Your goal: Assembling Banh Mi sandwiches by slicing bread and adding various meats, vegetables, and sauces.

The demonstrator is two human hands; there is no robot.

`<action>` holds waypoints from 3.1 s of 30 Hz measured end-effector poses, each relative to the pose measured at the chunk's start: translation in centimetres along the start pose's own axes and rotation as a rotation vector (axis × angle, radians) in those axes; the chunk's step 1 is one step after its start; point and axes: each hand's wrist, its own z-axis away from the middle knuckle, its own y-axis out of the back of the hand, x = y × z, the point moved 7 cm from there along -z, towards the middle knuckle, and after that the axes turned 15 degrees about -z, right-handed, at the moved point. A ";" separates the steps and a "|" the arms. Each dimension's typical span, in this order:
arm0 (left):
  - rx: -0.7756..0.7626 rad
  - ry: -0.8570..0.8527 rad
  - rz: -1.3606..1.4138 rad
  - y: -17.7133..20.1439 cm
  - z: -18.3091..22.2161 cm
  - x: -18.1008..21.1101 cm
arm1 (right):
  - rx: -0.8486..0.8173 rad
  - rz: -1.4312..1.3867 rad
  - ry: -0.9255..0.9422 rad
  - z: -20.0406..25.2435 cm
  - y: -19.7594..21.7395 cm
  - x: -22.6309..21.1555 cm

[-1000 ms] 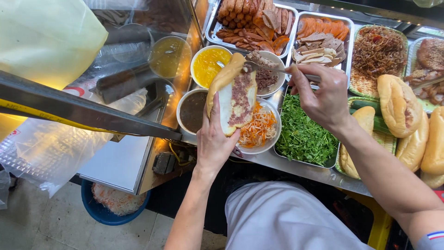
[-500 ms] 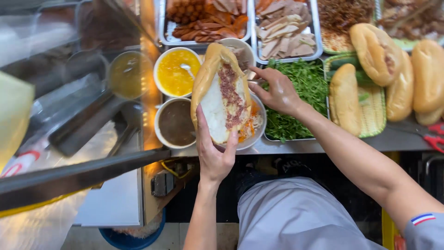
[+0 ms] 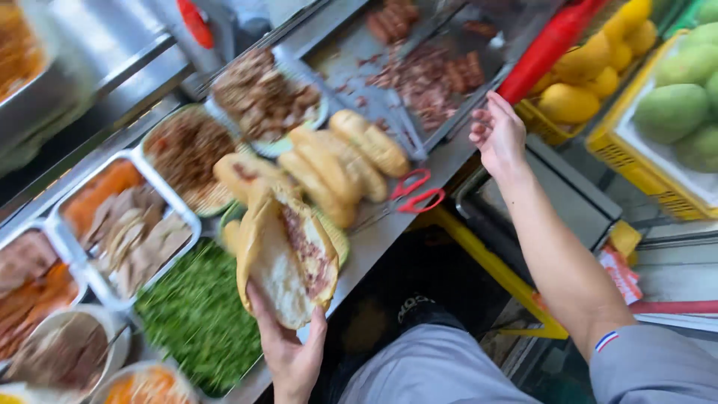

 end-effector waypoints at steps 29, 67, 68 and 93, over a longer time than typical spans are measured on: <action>-0.165 0.086 0.462 -24.6 -6.0 -1.6 | -0.609 0.423 0.258 13.5 -13.3 -11.7; -0.064 0.043 0.109 -23.1 -9.1 2.2 | 0.607 -1.367 -0.616 -14.1 11.3 -1.3; -0.045 0.035 0.095 -22.9 -9.3 2.5 | 0.595 -1.371 -0.641 -15.6 12.2 -0.6; 0.916 0.154 -0.118 1.2 12.7 3.3 | -0.498 1.010 0.058 -4.2 -6.8 7.1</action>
